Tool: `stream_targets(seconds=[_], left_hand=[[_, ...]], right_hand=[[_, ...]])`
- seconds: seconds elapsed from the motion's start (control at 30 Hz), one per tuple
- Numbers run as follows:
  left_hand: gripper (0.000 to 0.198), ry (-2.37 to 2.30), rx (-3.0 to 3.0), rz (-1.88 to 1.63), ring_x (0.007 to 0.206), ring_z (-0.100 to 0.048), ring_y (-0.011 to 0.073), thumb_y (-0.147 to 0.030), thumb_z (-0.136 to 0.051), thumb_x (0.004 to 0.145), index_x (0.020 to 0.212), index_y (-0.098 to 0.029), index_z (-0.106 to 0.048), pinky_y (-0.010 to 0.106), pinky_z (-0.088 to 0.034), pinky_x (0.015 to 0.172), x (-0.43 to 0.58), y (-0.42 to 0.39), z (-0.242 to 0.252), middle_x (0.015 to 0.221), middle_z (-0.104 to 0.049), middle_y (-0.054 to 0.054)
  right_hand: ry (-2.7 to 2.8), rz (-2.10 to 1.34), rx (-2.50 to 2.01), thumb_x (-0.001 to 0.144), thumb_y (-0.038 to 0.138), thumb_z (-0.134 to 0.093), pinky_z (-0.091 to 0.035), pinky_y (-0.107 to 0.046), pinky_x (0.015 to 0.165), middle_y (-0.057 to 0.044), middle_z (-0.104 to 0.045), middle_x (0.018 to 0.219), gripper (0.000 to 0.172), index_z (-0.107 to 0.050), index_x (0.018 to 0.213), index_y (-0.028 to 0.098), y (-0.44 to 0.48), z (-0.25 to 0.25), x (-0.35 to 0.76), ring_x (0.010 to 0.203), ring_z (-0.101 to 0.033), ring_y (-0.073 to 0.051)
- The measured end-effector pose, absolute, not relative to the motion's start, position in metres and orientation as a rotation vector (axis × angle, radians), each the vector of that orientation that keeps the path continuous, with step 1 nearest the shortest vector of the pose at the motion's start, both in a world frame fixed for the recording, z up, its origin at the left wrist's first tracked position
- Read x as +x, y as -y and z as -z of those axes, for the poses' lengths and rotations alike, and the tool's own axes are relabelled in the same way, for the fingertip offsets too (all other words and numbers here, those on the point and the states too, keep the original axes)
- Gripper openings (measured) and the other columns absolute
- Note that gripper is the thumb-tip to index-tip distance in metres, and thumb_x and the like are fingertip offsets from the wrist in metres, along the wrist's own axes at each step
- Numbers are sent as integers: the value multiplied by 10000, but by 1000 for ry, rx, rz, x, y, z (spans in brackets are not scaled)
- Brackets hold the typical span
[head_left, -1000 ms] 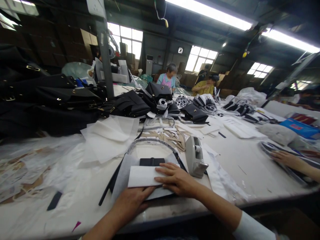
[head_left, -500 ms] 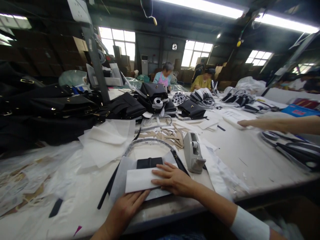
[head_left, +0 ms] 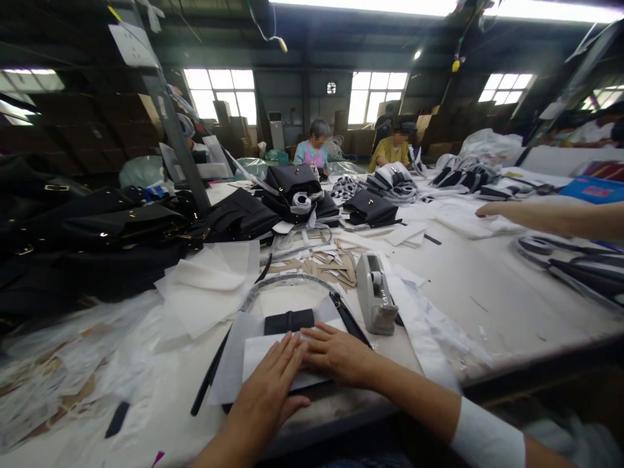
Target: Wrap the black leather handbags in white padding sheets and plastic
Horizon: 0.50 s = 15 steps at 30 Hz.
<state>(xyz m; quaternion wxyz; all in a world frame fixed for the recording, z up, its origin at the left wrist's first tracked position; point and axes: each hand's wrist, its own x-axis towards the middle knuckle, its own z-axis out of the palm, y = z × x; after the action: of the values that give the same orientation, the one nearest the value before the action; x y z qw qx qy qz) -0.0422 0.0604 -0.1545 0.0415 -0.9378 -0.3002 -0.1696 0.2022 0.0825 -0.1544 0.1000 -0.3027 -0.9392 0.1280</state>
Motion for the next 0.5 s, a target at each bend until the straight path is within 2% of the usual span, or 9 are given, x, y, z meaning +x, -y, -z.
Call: stream_targets(seconds=[0.07,0.13,0.23,0.33,0.4,0.5], left_hand=[[917,936,-2909,450,1393,-373,302,-314,-720,816,1526,-147,-163,468,-457,1070,-39,-69,172,1526,-373,167],[879,973,-2900,447,1415,-324,291,-256,-661,854,1536,-164,-114,470,-428,1093,-40,-72,190,1550,-323,162],[772,999,-2872,501,1432,-278,277,-173,-544,898,1539,-176,-114,459,-398,1114,-44,-71,204,1570,-277,144],[781,989,-2872,495,1433,-276,270,-77,-492,855,1538,-185,-129,458,-407,1109,-46,-70,204,1578,-258,128],[822,993,-2878,467,1437,-267,264,-25,-469,806,1537,-194,-133,464,-411,1106,-45,-71,202,1583,-249,113],[845,978,-2860,424,1441,-265,250,-9,-452,770,1535,-188,-141,460,-415,1104,-44,-72,199,1582,-263,101]], right_hand=[[2757,-368,-871,959,257,-500,-211,-460,1193,-79,-464,1489,473,-440,1428,231,-84,154,202,1435,-308,-233],[2725,-339,-825,973,328,-487,-252,-438,1179,-102,-510,1445,441,-482,1394,199,-82,155,202,1408,-358,-229],[2646,-221,-829,981,433,-461,-275,-454,1170,-136,-555,1394,510,-468,1407,153,-71,159,205,1372,-411,-244],[2606,-98,-975,963,508,-473,-239,-509,1184,-156,-481,1464,658,-351,1486,127,-53,166,209,1408,-352,-287],[2630,-28,-1047,968,459,-490,-245,-508,1187,-152,-403,1520,678,-280,1518,122,-43,170,210,1434,-301,-300],[2662,99,-1095,1007,207,-402,-289,-463,1178,-117,-406,1524,522,-293,1512,135,-38,176,210,1417,-341,-277]])
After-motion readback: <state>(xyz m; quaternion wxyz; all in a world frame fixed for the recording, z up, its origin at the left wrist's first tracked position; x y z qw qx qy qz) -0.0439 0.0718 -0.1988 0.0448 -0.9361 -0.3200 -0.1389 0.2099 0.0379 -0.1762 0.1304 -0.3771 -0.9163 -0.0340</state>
